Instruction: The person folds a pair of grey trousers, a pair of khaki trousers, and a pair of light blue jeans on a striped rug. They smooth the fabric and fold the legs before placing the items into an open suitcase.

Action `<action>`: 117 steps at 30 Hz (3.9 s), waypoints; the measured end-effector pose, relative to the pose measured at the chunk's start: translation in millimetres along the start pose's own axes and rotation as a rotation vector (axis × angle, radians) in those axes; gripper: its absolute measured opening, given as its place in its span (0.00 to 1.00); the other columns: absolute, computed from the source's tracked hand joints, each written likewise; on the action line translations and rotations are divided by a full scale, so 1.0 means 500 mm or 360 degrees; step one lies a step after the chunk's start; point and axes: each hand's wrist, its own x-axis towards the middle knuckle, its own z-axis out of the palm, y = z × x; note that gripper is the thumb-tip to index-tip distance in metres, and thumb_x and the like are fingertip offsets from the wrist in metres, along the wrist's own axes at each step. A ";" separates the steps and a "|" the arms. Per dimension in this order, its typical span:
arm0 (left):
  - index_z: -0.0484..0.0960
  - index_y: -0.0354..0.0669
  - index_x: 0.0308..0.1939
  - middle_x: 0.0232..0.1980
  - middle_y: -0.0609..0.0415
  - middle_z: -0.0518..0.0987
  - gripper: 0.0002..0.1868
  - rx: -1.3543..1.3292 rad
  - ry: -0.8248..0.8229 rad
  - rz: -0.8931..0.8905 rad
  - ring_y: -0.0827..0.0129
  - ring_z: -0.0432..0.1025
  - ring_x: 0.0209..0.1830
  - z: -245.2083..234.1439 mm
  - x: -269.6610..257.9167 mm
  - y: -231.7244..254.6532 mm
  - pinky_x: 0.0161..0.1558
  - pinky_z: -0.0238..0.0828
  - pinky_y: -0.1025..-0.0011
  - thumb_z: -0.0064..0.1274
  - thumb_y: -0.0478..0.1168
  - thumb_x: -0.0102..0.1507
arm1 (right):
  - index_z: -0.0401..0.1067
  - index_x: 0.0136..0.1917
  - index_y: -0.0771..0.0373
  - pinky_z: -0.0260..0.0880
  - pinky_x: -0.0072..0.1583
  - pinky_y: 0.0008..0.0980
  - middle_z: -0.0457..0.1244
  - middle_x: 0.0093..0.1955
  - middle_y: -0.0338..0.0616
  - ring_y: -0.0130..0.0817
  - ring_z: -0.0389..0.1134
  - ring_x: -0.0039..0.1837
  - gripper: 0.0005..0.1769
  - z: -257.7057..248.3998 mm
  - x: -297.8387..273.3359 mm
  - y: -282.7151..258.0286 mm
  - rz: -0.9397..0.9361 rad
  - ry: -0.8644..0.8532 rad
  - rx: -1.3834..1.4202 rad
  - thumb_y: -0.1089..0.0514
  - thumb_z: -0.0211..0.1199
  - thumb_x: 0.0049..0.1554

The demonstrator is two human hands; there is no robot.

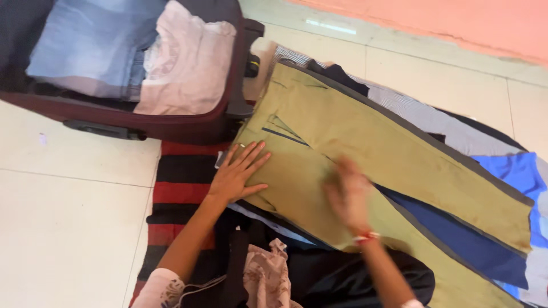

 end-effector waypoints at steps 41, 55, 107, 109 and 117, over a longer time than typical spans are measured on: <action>0.59 0.40 0.77 0.80 0.44 0.58 0.43 -0.0238 0.0264 -0.0501 0.51 0.54 0.80 -0.007 -0.040 -0.005 0.78 0.49 0.52 0.58 0.44 0.59 | 0.58 0.81 0.50 0.36 0.80 0.59 0.40 0.87 0.52 0.51 0.40 0.87 0.46 0.212 0.309 -0.250 -0.0307 -0.0017 -0.0011 0.35 0.65 0.56; 0.50 0.41 0.77 0.81 0.48 0.51 0.65 -0.0465 -0.0164 -0.0638 0.53 0.50 0.80 -0.024 0.011 -0.017 0.73 0.46 0.44 0.70 0.61 0.46 | 0.65 0.74 0.45 0.37 0.78 0.62 0.39 0.87 0.43 0.52 0.39 0.85 0.46 0.228 0.367 -0.205 -0.0139 -0.0517 0.0016 0.38 0.74 0.45; 0.49 0.37 0.76 0.79 0.44 0.50 0.63 -0.0072 -0.0289 -0.0638 0.48 0.50 0.78 -0.020 0.045 0.025 0.73 0.50 0.50 0.69 0.56 0.46 | 0.50 0.83 0.45 0.32 0.80 0.63 0.40 0.87 0.47 0.50 0.36 0.87 0.64 -0.028 0.081 0.420 0.1077 -0.0100 0.0053 0.16 0.62 0.44; 0.49 0.37 0.76 0.80 0.44 0.50 0.63 -0.0062 -0.0281 -0.0637 0.48 0.49 0.79 -0.016 0.044 0.025 0.72 0.50 0.48 0.69 0.57 0.46 | 0.44 0.84 0.47 0.25 0.76 0.67 0.32 0.87 0.52 0.53 0.28 0.86 0.69 -0.050 0.025 0.438 0.1112 -0.0052 -0.0220 0.17 0.64 0.40; 0.51 0.36 0.76 0.79 0.44 0.52 0.62 -0.0010 -0.0283 -0.0627 0.48 0.51 0.79 -0.024 0.054 0.027 0.72 0.52 0.47 0.67 0.57 0.46 | 0.39 0.86 0.47 0.25 0.76 0.69 0.25 0.88 0.57 0.54 0.23 0.87 0.70 -0.002 -0.019 0.507 0.1210 -0.0096 -0.0226 0.14 0.60 0.43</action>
